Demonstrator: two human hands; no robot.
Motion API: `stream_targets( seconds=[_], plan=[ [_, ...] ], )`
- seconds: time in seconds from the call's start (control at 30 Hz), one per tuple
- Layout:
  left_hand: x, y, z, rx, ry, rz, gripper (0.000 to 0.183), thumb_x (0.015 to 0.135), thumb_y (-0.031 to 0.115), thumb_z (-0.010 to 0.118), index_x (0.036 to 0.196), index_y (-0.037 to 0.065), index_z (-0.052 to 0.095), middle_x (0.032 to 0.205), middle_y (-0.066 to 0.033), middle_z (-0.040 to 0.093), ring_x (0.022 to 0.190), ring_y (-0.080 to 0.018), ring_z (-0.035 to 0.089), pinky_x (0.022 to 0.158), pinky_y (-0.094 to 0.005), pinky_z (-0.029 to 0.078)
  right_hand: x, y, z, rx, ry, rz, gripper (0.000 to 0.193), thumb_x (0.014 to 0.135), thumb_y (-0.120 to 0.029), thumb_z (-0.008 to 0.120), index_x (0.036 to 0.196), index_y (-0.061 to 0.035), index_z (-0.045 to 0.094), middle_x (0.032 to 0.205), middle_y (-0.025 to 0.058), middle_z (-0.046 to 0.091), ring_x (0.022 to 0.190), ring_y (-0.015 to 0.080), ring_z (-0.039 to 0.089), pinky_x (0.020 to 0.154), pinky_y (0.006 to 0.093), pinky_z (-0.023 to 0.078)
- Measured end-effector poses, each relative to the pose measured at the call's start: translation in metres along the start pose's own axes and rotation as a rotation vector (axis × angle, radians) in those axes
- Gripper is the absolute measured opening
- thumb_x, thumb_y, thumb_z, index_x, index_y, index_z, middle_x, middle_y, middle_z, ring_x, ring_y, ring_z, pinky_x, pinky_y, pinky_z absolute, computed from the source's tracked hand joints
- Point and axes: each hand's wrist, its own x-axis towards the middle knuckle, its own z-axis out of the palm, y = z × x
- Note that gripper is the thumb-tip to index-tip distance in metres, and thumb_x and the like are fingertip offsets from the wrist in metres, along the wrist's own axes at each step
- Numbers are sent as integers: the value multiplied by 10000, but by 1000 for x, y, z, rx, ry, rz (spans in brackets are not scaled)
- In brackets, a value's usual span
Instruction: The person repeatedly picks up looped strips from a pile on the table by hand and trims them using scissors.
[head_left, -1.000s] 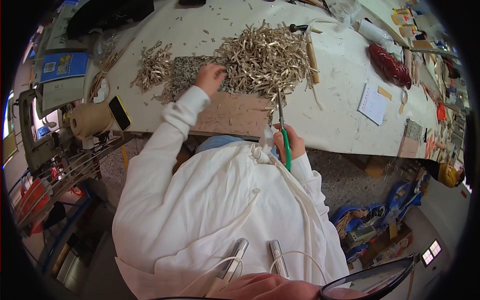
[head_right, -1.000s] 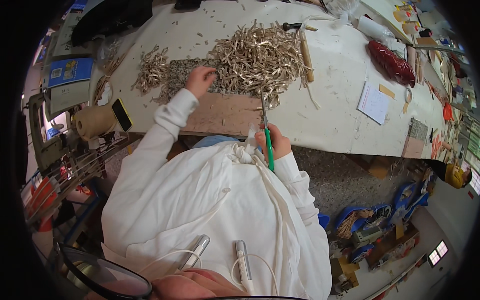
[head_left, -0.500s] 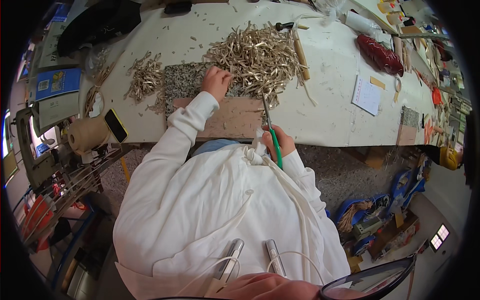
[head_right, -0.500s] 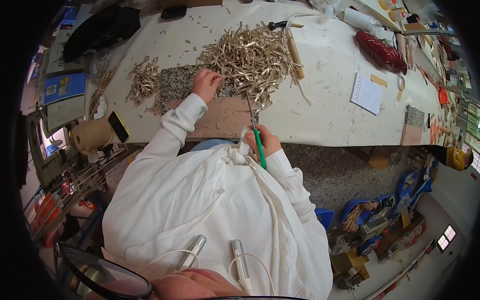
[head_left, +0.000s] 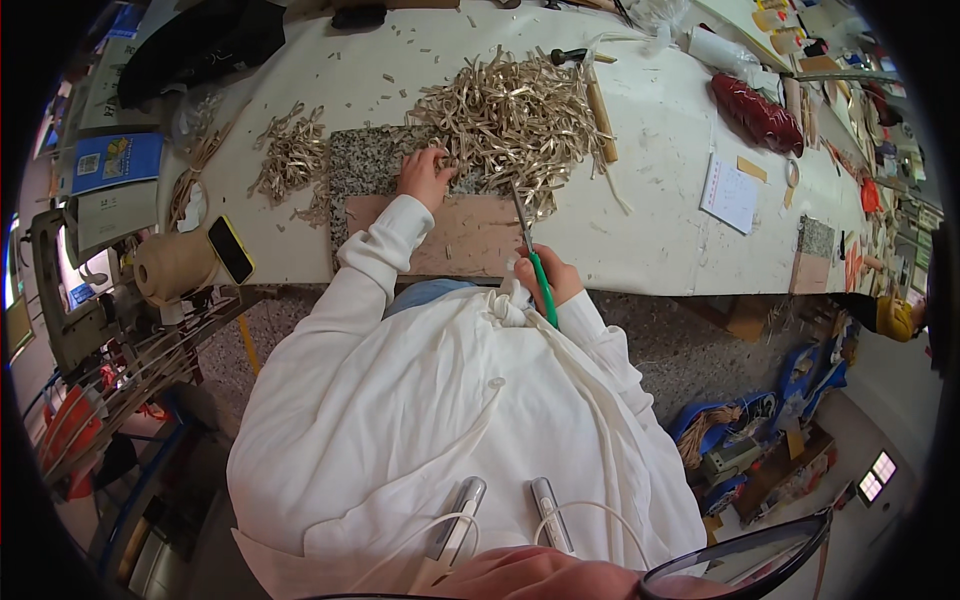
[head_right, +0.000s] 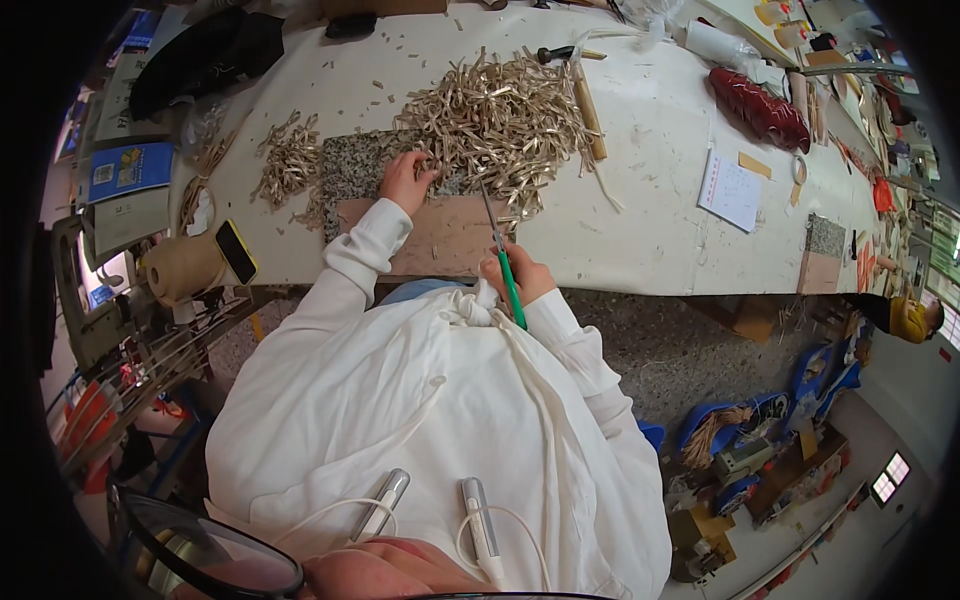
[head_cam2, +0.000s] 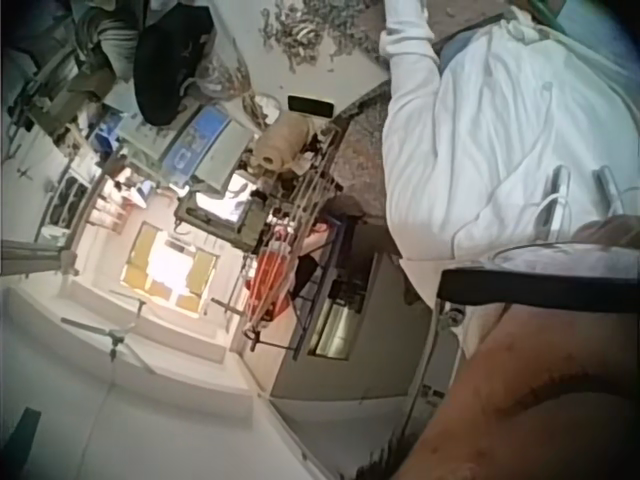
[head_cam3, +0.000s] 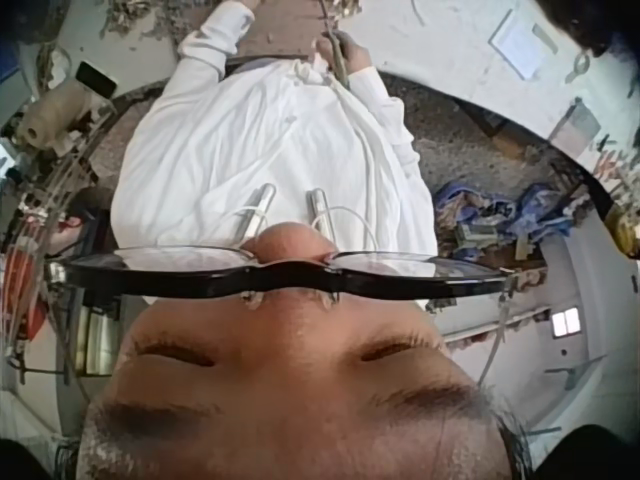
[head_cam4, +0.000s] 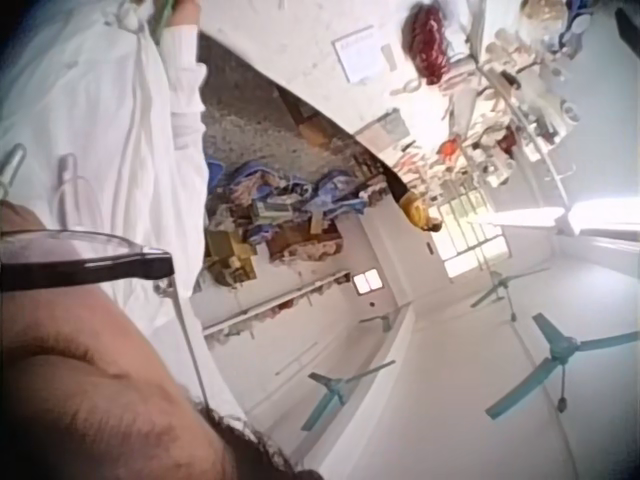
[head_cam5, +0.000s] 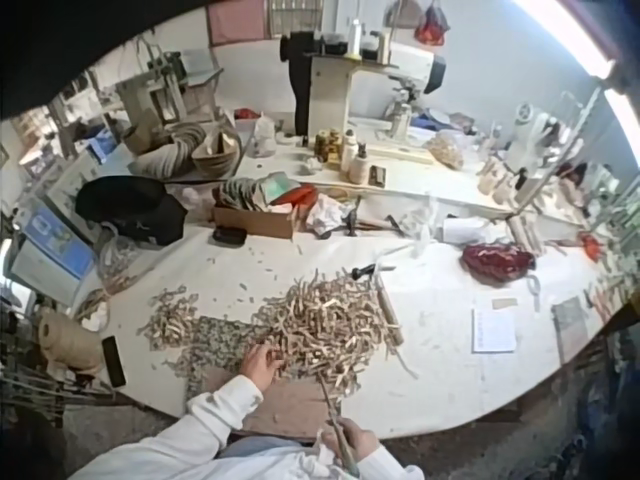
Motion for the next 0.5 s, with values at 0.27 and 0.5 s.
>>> stream_targets(
  seconds=[0.27,0.5],
  plan=[
    [-9,9,0,63,-21,-47,281,775,163,646,1027,63,573,787,-86,617,947,-272,519,797,-382,434,1,7,1,-33,-28,2,672,825,-590,515,1189,-26,505,949,210,642,916,335,626,787,352,483],
    [-7,8,-8,-509,-162,-341,189,845,177,562,987,52,575,815,-67,633,687,-194,547,633,-317,450,3,4,-3,2,-1,-47,676,827,-582,518,1199,-18,498,962,207,639,915,330,626,790,348,482]
  ],
)
